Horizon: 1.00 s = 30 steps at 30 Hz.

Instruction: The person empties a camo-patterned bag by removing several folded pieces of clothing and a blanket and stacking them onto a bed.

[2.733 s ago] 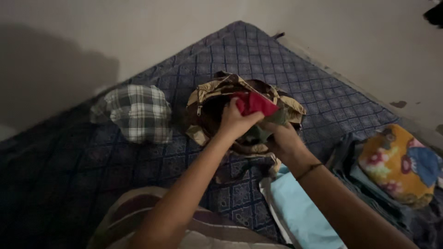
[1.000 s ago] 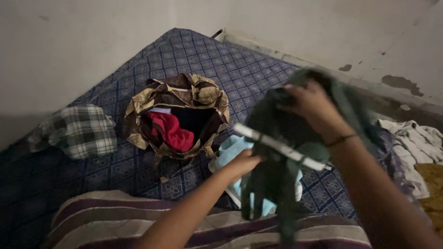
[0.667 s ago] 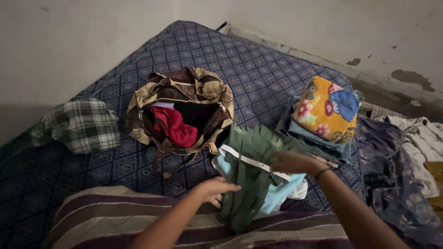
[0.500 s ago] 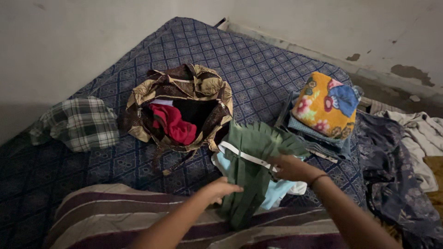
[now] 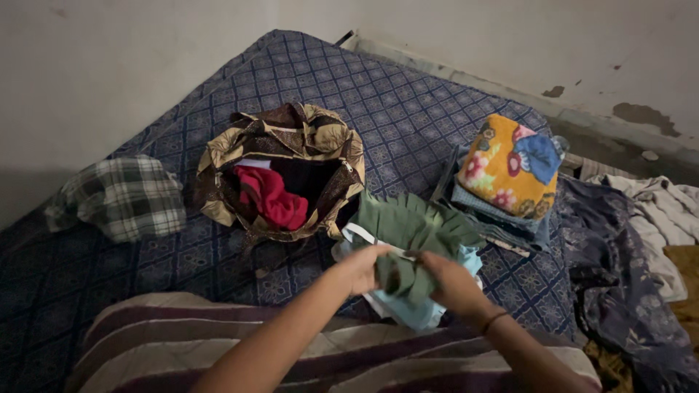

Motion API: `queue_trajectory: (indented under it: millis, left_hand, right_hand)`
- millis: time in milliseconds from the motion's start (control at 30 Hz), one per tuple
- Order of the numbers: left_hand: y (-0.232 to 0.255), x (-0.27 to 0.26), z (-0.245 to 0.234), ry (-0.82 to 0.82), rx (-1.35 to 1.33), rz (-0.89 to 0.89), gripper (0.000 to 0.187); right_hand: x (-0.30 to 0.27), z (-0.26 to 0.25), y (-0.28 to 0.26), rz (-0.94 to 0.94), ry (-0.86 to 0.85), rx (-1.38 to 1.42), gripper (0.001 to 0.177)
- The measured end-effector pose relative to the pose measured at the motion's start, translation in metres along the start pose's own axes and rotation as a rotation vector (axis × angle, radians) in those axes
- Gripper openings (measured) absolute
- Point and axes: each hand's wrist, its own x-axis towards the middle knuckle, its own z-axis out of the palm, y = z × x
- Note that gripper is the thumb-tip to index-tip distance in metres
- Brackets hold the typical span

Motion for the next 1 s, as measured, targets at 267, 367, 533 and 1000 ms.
queue_trajectory:
  millis: [267,367,533,1000]
  left_hand:
    - [0.062,0.026,0.025,0.171,-0.280,0.348,0.081]
    - [0.031,0.035,-0.002,0.399,0.949,0.800,0.061]
    - [0.005,0.007,-0.023,0.254,2.018,0.906,0.066]
    - [0.098,0.012,0.039,0.486,1.972,1.083,0.027]
  right_hand:
    - [0.041,-0.001,0.056,0.627,0.555,0.288,0.066]
    - [0.033,0.013,0.050,0.326,0.503,0.063,0.047]
    - [0.012,0.047,0.033,0.002,0.070,-0.306,0.084]
    - [0.080,-0.036,0.046,0.127,0.305,-0.428,0.023]
